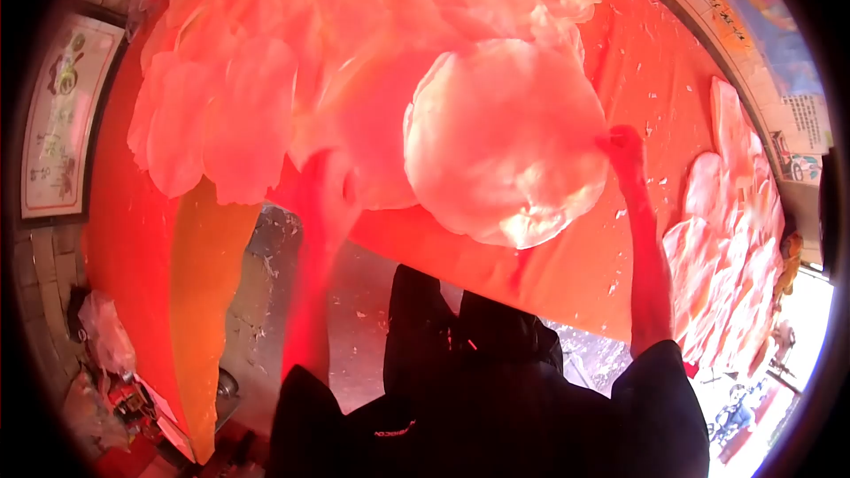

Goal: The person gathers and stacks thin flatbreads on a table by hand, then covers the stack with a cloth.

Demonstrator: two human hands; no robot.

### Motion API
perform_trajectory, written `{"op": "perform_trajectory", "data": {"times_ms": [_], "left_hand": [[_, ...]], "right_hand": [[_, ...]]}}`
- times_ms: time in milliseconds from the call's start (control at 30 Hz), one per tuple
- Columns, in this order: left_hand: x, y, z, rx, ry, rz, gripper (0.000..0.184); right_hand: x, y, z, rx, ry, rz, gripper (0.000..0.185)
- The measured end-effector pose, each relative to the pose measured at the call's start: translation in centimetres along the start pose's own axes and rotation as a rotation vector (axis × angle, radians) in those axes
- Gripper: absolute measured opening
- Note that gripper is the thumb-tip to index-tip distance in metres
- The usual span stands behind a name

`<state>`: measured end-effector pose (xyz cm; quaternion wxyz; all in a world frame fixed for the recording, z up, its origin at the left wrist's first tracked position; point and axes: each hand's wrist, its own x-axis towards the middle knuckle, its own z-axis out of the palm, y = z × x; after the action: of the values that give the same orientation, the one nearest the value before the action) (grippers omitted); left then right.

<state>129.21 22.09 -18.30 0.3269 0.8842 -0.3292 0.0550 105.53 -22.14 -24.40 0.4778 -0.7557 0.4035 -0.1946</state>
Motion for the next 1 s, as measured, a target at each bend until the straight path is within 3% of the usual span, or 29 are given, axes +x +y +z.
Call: {"op": "perform_trajectory", "data": {"times_ms": [133,200,233,300,333,433,500,533,600,633,667,767,800,833,867,967,1000], "left_hand": [[8.9,-1.7,2.7,0.196,0.138,0.214,0.044],[12.8,-3.8,5.3,0.354,0.185,0.271,0.050],[13.9,-4.4,5.9,0.333,0.179,0.292,0.050],[15.2,-6.6,7.2,0.489,-0.021,0.154,0.051],[15.9,-9.1,8.1,0.485,-0.029,0.173,0.051],[17.6,-12.1,9.1,0.372,0.142,0.341,0.045],[18.1,-9.1,5.3,0.424,-0.184,0.104,0.038],[18.4,-9.7,4.9,0.425,-0.193,0.119,0.038],[20.5,-13.2,3.2,0.238,-0.125,0.111,0.036],[21.2,-15.8,3.0,0.213,0.021,0.258,0.035],[21.4,-9.9,-1.2,0.308,-0.129,0.136,0.036],[21.6,-5.7,-7.0,0.335,-0.160,0.163,0.035],[21.1,-4.2,-8.2,0.320,-0.122,0.240,0.034],[20.7,-2.7,-8.9,0.304,-0.085,0.313,0.033],[20.3,-1.1,-9.1,0.306,-0.093,0.317,0.033],[19.1,4.6,-9.1,0.064,-0.148,0.188,0.030],[18.9,6.4,-9.3,-0.022,-0.234,0.152,0.031]], "right_hand": [[-2.1,-5.3,1.0,-0.202,0.069,0.267,0.037],[-2.0,-5.0,0.0,0.012,-0.145,0.312,0.026],[-2.6,-6.4,-0.3,0.012,-0.116,0.322,0.026],[-4.3,-11.6,-0.2,0.131,-0.247,0.140,0.030],[-5.5,-14.4,-0.5,0.133,-0.214,0.139,0.022],[-5.2,-17.2,-4.4,0.077,-0.145,0.026,0.025],[-3.6,-21.0,-8.6,-0.146,-0.007,-0.014,0.022],[-1.6,-21.3,-11.4,-0.041,-0.054,-0.245,0.020],[-5.8,-30.5,-9.6,-0.053,0.160,-0.277,0.015],[-6.7,-33.2,-8.5,-0.051,0.216,-0.362,0.020],[-7.4,-35.2,-7.6,-0.053,0.268,-0.447,0.024],[-1.8,-34.9,-12.0,-1.013,0.364,-0.493,0.017],[-1.6,-32.5,-10.9,-1.044,0.413,-0.694,0.017],[-1.2,-29.8,-9.9,-1.044,0.422,-0.688,0.017],[-0.8,-26.9,-8.6,-0.946,0.288,-0.752,0.011],[-0.9,-16.3,-0.6,-0.947,0.243,-1.019,0.008],[-2.8,-13.6,1.7,-0.944,0.117,-0.908,0.011]]}}
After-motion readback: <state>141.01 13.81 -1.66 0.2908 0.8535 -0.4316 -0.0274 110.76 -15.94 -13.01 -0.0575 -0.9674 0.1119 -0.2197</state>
